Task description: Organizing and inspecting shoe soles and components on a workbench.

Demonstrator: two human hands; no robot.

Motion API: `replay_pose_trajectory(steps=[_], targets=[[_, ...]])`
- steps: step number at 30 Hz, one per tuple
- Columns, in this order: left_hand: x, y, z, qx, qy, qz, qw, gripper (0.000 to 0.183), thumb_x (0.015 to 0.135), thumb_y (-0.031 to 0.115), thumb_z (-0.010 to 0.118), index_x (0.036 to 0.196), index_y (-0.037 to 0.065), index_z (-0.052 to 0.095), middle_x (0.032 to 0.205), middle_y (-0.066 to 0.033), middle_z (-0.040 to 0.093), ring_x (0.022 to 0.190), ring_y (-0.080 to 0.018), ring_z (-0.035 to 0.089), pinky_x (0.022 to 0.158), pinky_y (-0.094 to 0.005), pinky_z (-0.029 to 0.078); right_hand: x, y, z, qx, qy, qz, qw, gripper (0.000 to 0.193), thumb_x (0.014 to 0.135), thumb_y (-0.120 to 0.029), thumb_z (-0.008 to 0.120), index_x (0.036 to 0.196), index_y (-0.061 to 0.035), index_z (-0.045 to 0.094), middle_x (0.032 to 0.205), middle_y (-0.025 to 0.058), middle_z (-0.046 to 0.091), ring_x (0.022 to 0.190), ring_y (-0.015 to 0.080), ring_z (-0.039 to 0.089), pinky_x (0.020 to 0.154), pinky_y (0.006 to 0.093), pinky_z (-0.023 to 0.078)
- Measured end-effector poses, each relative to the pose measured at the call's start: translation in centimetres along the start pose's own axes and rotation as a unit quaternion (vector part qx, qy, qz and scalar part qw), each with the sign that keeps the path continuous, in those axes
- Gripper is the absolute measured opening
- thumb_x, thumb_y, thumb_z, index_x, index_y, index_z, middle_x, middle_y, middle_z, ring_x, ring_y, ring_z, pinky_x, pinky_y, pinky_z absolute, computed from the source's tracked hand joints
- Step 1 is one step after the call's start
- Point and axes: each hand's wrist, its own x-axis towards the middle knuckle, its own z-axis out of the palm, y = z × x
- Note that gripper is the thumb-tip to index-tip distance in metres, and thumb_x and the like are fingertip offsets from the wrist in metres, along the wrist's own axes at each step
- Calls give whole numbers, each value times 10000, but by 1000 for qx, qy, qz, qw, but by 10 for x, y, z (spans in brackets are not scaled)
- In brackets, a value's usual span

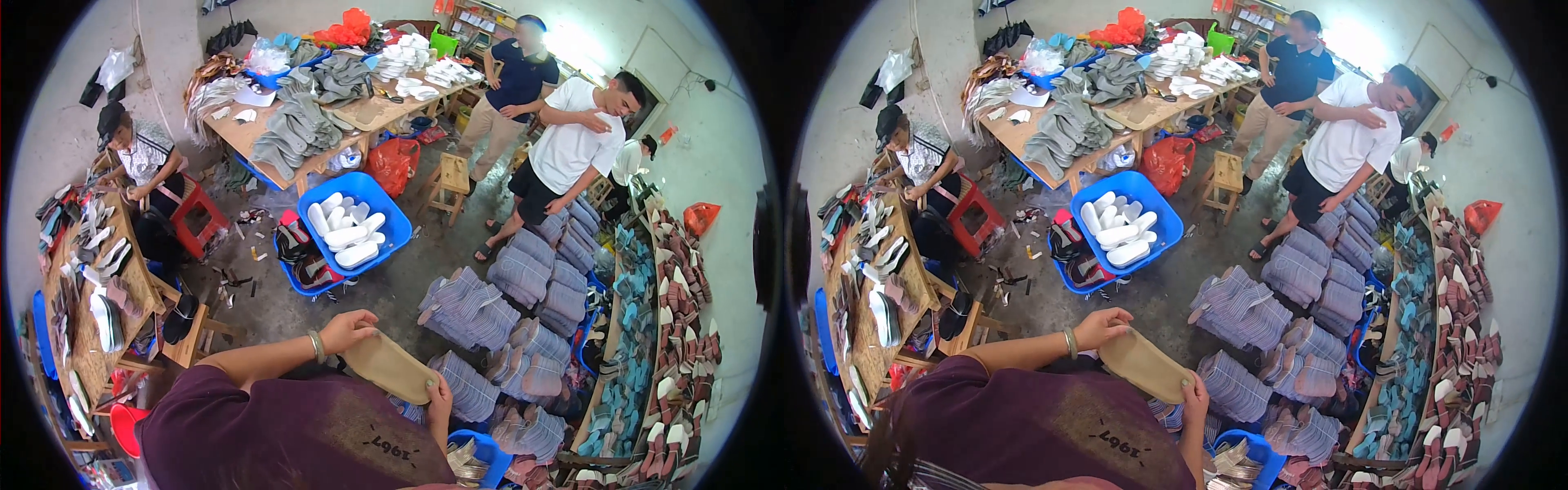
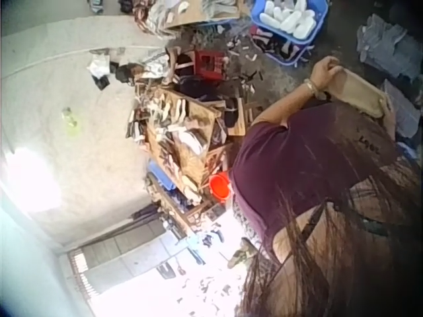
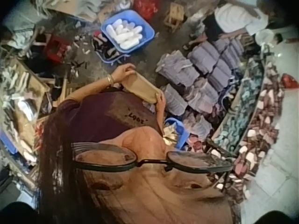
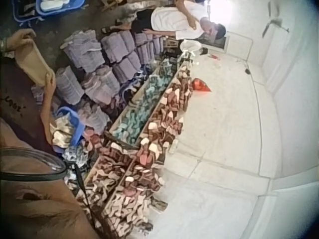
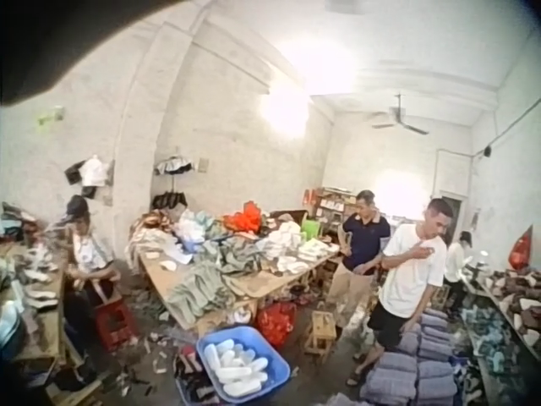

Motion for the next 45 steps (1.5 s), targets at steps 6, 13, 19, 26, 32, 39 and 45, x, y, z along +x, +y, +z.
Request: replay_pose_trajectory(steps=[6, 13, 19, 26, 32, 39, 45], targets=[[5, -6, 6, -4, 32, -6, 999, 202, 845, 195, 596, 972, 39, 613, 819, -15, 626, 755, -79, 569, 655, -257, 480, -9, 11, 1, 2, 121, -14, 993, 313, 888, -176, 555, 1124, 29, 557, 1034, 57, 596, 930, 119, 546, 833, 241, 422], [2, 7, 10, -60, 71, 10, 996, 163, 846, 185, 604, 903, 35, 631, 786, 11, 610, 700, -58, 542, 639, -223, 456, -25, 17, 16, 57, 144, -9, 988, 303, 902, -147, 531, 1143, 34, 549, 1045, 68, 601, 918, 132, 563, 823, 241, 434], [1, -2, 4, -123, 75, -40, 989, 136, 845, 184, 616, 855, 48, 625, 781, 20, 603, 696, -53, 536, 642, -227, 452, -31, 23, 17, 162, 146, 48, 975, 298, 897, -105, 523, 1150, 53, 534, 1049, 94, 609, 909, 156, 591, 798, 267, 477], [-8, -15, 0, -176, 57, -94, 978, 130, 844, 190, 620, 837, 60, 620, 778, 19, 603, 694, -54, 537, 644, -227, 451, -35, 27, 15, 214, 130, 82, 965, 272, 897, -100, 508, 1126, 45, 536, 1012, 95, 613, 877, 169, 607, 770, 276, 496], [-13, -16, 4, -161, 71, -70, 982, 133, 844, 190, 616, 839, 57, 619, 782, 21, 602, 710, -50, 534, 661, -224, 446, -40, 27, 19, 190, 121, 72, 972, 253, 880, -82, 535, 1101, 39, 555, 980, 86, 617, 861, 158, 601, 757, 264, 487], [-15, -19, 8, -158, 61, -67, 983, 124, 845, 181, 613, 845, 57, 616, 786, 24, 600, 719, -49, 531, 662, -224, 444, -41, 25, 17, 173, 130, 87, 972, 227, 856, -84, 581, 1050, 35, 586, 954, 85, 626, 846, 165, 599, 765, 267, 479], [-18, -12, 11, -171, 48, -83, 980, 119, 850, 179, 606, 853, 60, 613, 788, 26, 597, 713, -51, 530, 657, -223, 443, -44, 25, 14, 230, 118, 127, 958, 253, 841, -122, 612, 1051, 17, 586, 966, 89, 626, 875, 187, 599, 793, 287, 473]])
